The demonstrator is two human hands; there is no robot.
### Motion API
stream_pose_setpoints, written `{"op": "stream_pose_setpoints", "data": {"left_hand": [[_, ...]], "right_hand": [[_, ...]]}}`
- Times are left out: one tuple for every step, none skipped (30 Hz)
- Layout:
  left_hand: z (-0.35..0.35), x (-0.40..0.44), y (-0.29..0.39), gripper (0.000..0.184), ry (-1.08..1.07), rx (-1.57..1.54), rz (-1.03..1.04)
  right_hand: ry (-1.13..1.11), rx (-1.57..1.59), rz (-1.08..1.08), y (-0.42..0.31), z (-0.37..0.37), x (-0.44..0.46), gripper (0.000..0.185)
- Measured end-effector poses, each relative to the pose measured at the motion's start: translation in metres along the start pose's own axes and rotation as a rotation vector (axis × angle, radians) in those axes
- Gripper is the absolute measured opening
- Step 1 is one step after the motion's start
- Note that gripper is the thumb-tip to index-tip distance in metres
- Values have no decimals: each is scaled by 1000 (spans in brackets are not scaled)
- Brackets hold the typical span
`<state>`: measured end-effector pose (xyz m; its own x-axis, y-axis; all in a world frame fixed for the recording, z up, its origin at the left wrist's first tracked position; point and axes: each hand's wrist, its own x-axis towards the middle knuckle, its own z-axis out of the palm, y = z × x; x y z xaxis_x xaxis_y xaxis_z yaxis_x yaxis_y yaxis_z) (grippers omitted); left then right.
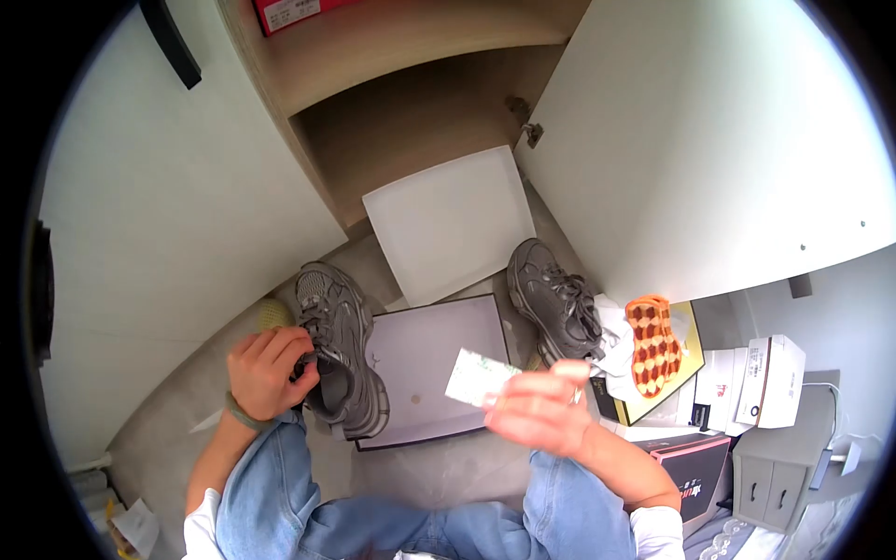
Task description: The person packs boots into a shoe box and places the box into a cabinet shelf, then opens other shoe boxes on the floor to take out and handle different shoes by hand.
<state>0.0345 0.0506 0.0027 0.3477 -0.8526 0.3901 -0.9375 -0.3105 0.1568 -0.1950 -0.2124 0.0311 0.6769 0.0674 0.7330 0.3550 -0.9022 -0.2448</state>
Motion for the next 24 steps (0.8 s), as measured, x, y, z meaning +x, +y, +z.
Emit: {"op": "stream_pose_setpoints", "data": {"left_hand": [[0,1,0,23,8,0,7],[0,2,1,23,-1,-10,7],[1,2,1,23,-12,-20,6],[1,2,1,23,-11,-19,9],[2,1,1,23,-9,-22,7],[2,1,1,22,-7,-25,4],[2,0,1,22,-7,-25,5],[2,0,1,22,-3,-26,1],[3,0,2,22,1,-28,-3],[3,-1,1,22,1,-29,-1],[3,-1,1,22,2,-27,-3],[3,-1,0,22,4,-25,-4],[2,-1,1,22,5,-25,-3],[2,-1,1,22,0,-22,-8],[2,-1,1,22,-5,-21,-13],[2,-1,1,22,-2,-23,-11],[1,-1,1,22,-1,-21,-11],[1,0,1,22,0,-20,-11],[1,0,1,22,2,-22,-9],[2,0,1,22,4,-22,-6],[2,0,0,22,6,-22,-4],[1,1,1,22,6,-22,-4],[1,1,1,22,5,-20,-1],[0,1,1,22,4,-19,1]], "right_hand": [[-39,-22,-50,-3,-6,4,19],[-79,-42,-100,-5,-10,6,15],[-76,-47,-102,-4,-10,5,15],[-36,-44,-144,-4,-7,2,12],[3,-39,-185,-4,-5,2,9],[5,-40,-184,-5,-5,3,9],[5,-50,-211,-5,-6,4,9],[6,-61,-238,-5,-7,6,8],[6,-63,-238,-5,-7,7,8],[-3,-85,-270,-6,-8,8,7],[-11,-107,-302,-6,-8,8,6],[-12,-109,-302,-6,-6,8,6],[-1,-122,-325,-7,-5,8,7],[11,-136,-349,-6,-3,7,7],[11,-137,-349,-7,-3,6,7],[2,-127,-350,-8,-3,6,9],[-7,-117,-351,-8,-3,5,11],[-9,-121,-351,-8,-3,6,11],[2,-133,-362,-8,-3,6,11],[13,-145,-373,-8,-2,6,12],[13,-146,-373,-8,-2,6,12],[21,-161,-373,-9,-1,5,13],[29,-175,-372,-9,0,4,16],[30,-174,-372,-9,1,2,16]]}}
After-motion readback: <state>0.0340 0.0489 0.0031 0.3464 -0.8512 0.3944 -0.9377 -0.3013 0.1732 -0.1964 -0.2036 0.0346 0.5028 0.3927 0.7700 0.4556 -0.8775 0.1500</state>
